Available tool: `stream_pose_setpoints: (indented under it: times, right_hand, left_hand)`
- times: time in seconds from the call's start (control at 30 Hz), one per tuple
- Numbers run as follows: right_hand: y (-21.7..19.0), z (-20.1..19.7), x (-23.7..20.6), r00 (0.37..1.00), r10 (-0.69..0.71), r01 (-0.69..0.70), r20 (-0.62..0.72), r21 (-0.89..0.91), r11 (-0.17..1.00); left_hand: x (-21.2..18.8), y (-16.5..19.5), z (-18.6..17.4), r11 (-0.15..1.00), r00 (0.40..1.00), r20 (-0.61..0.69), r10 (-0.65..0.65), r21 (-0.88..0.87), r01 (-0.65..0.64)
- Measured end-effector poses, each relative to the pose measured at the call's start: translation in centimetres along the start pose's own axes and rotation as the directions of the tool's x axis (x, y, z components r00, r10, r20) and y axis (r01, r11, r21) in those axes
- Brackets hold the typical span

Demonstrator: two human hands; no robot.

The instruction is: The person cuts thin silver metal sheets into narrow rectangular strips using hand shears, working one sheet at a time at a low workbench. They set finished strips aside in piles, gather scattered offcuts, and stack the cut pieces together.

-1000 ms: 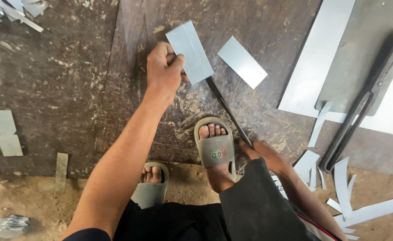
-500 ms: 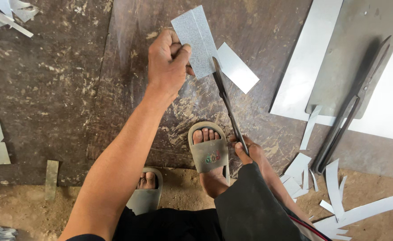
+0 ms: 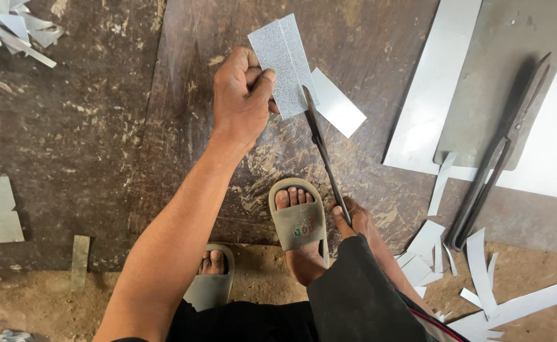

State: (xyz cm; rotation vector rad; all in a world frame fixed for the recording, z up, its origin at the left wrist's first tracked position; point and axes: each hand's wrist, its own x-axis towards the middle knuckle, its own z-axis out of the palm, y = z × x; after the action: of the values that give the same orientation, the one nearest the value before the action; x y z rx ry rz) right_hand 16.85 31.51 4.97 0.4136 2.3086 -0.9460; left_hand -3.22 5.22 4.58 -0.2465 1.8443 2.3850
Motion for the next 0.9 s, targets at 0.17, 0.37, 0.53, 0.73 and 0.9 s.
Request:
stream_pose_setpoints:
  times: [0.17, 0.37, 0.53, 0.73, 0.9]
  right_hand:
    - [-1.2, -0.3, -0.5, 0.996, 0.084, -0.084, -0.01, -0.01, 0.996]
    - [-2.3, 0.2, -0.1, 0.993, 0.103, -0.104, -0.064, -0.019, 0.994]
    - [-2.6, -0.3, 0.1, 0.945, -0.313, 0.321, -0.089, 0.096, 0.942]
    - [-3.4, 0.0, 0.3, 0.998, -0.033, 0.035, -0.062, 0.016, 0.999]
    - [-4.6, -0.7, 0.4, 0.991, -0.118, 0.12, -0.056, 0.029, 0.992]
  left_hand:
    - [0.0, 0.1, 0.1, 0.999, 0.999, 0.011, 0.03, -0.025, -0.029]
    - [-0.1, 0.3, 0.0, 0.999, 0.999, 0.01, 0.032, -0.005, -0.032]
    - [-1.0, 0.4, 0.7, 0.997, 0.998, -0.007, -0.058, 0.043, 0.058]
    - [-1.1, 0.9, 0.9, 0.999, 1.0, 0.003, -0.031, -0.022, 0.031]
    - [-0.9, 1.3, 0.9, 0.999, 1.0, 0.018, -0.021, -0.048, 0.022]
